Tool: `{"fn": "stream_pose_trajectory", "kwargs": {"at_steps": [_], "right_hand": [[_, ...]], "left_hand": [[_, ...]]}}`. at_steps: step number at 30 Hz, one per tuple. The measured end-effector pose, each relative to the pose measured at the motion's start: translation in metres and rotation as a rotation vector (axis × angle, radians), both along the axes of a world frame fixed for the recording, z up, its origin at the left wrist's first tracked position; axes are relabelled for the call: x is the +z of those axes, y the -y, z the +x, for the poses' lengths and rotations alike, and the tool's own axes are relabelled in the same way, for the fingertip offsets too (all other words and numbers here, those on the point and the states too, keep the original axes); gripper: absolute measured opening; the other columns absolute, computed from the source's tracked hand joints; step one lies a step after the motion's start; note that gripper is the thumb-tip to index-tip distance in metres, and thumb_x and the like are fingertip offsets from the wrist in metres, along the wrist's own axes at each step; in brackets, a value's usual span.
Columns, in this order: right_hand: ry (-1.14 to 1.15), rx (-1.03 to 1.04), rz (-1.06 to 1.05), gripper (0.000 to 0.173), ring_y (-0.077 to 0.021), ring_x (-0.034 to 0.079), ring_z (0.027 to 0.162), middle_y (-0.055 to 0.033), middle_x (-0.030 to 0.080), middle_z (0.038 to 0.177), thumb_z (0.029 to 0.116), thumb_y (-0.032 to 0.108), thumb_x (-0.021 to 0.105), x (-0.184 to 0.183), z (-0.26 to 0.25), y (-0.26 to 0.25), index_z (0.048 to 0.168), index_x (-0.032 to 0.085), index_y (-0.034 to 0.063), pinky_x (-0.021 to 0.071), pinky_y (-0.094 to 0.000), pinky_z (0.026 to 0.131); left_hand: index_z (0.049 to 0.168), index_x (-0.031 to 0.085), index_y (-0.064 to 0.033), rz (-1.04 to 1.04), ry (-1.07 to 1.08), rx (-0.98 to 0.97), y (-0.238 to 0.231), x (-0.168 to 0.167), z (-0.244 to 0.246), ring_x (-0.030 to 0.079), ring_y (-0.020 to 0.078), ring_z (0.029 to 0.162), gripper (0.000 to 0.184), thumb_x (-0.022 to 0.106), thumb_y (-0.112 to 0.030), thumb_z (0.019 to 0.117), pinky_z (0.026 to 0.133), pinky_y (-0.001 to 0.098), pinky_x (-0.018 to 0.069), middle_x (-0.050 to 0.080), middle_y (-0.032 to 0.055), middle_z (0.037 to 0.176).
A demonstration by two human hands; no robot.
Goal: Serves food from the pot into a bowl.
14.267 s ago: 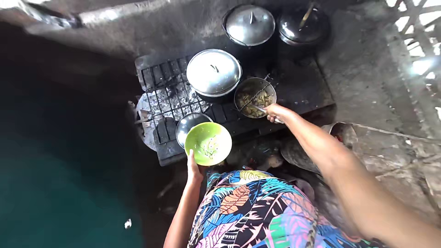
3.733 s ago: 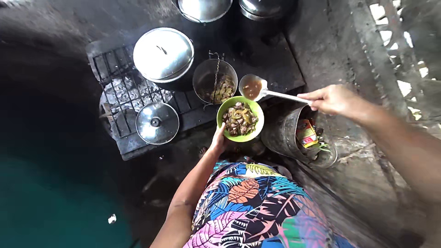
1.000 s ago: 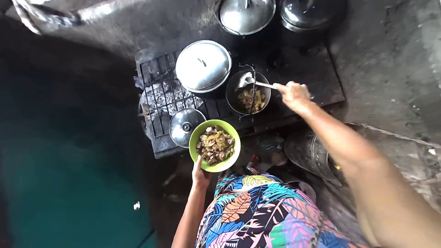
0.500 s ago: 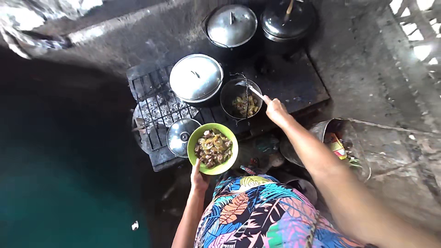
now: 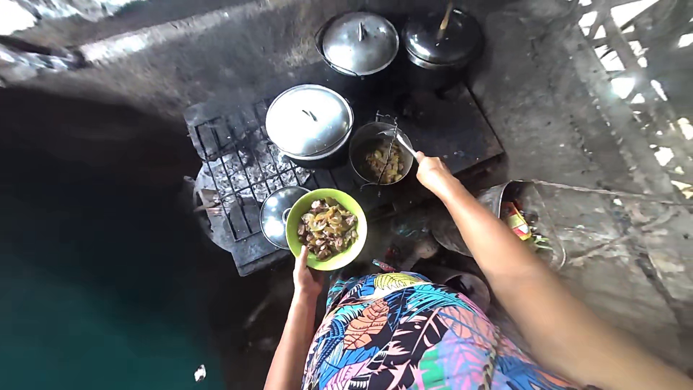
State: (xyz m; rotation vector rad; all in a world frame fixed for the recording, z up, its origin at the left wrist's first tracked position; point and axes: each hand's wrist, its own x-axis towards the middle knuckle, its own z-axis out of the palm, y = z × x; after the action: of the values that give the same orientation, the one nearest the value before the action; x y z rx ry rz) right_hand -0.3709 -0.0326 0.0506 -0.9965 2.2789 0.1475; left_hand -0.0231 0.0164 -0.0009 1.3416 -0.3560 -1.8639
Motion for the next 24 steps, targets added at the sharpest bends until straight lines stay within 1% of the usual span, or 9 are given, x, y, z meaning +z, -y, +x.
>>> {"fn": "stream_pose_trajectory", "kwargs": {"at_steps": [2,4,6,8,12,14,17,21,24], "right_hand": [[0.001,-0.02,0.038,0.056,-0.048,0.057,0.128,-0.0312,0.059,0.136,0.1054,0.004,0.041,-0.008,0.01,0.001,0.16,0.028,0.006,0.0469,-0.0631,0.102],[0.012,0.003,0.049,0.056,-0.0495,0.057,0.127,-0.0328,0.058,0.135,0.1031,0.003,0.046,0.002,0.012,0.005,0.157,0.033,0.0033,0.0461,-0.065,0.102],[0.002,0.067,0.034,0.051,-0.0535,0.055,0.126,-0.0352,0.058,0.133,0.1021,0.003,0.049,0.025,0.004,0.004,0.153,0.043,0.0033,0.0438,-0.069,0.101],[-0.037,0.171,0.065,0.052,-0.055,0.055,0.125,-0.0357,0.058,0.132,0.1038,0.005,0.048,0.051,-0.007,0.003,0.155,0.042,0.0082,0.0431,-0.0701,0.101],[-0.045,0.363,0.299,0.044,-0.0508,0.057,0.123,-0.032,0.061,0.13,0.1063,0.008,0.047,0.096,-0.008,0.004,0.15,0.051,0.0066,0.0425,-0.0677,0.1],[-0.053,0.416,0.417,0.036,-0.0481,0.06,0.117,-0.0312,0.063,0.124,0.1064,0.008,0.047,0.096,0.0,0.003,0.139,0.058,-0.0011,0.0448,-0.0654,0.095],[-0.059,0.381,0.442,0.028,-0.0477,0.058,0.122,-0.0316,0.062,0.125,0.1026,0.005,0.052,0.061,0.005,0.003,0.125,0.063,-0.0075,0.0445,-0.0669,0.097],[-0.022,0.256,0.254,0.038,-0.048,0.058,0.125,-0.0288,0.063,0.13,0.0991,0.003,0.054,0.017,0.003,-0.008,0.137,0.061,0.0035,0.0452,-0.0683,0.099],[0.047,0.286,0.187,0.048,-0.049,0.058,0.125,-0.0294,0.062,0.132,0.1049,0.006,0.048,0.023,-0.006,-0.025,0.152,0.049,0.0132,0.0437,-0.0654,0.103]], "left_hand": [[0.14,0.039,-0.0097,0.018,0.003,-0.011,0.002,-0.001,0.005,0.07,0.0168,0.098,0.036,0.022,-0.026,0.1126,0.083,0.0375,0.0604,0.067,0.0084,0.11],[0.14,0.039,-0.0097,0.028,-0.002,-0.014,0.004,0.0,0.01,0.07,0.0168,0.097,0.036,0.022,-0.025,0.1127,0.083,0.0372,0.0607,0.067,0.0086,0.11],[0.141,0.039,-0.0093,0.029,-0.003,-0.011,0.005,0.0,0.018,0.07,0.0163,0.097,0.036,0.022,-0.025,0.1127,0.084,0.0367,0.0605,0.067,0.0083,0.11],[0.14,0.039,-0.009,0.011,-0.007,-0.011,0.006,-0.003,0.024,0.07,0.016,0.097,0.035,0.021,-0.023,0.1123,0.084,0.0363,0.0605,0.067,0.0079,0.11],[0.139,0.039,-0.0087,-0.016,-0.022,0.002,0.006,-0.007,0.035,0.07,0.0159,0.099,0.036,0.021,-0.022,0.1121,0.086,0.0369,0.0598,0.067,0.0077,0.111],[0.137,0.041,-0.0086,-0.016,-0.024,0.018,0.005,-0.005,0.038,0.07,0.0156,0.099,0.035,0.022,-0.023,0.1122,0.086,0.0367,0.0603,0.068,0.0072,0.11],[0.137,0.042,-0.009,-0.003,-0.01,0.025,0.003,-0.004,0.041,0.07,0.0158,0.098,0.035,0.022,-0.024,0.1124,0.085,0.0371,0.0606,0.068,0.0074,0.109],[0.138,0.041,-0.0088,0.017,0.012,0.031,0.003,-0.003,0.037,0.07,0.0162,0.098,0.035,0.023,-0.025,0.1125,0.085,0.0374,0.0605,0.068,0.0083,0.11],[0.139,0.04,-0.0087,0.007,-0.001,0.032,0.003,-0.002,0.034,0.07,0.0166,0.099,0.035,0.023,-0.023,0.1123,0.086,0.0372,0.0601,0.067,0.0087,0.111]]}}
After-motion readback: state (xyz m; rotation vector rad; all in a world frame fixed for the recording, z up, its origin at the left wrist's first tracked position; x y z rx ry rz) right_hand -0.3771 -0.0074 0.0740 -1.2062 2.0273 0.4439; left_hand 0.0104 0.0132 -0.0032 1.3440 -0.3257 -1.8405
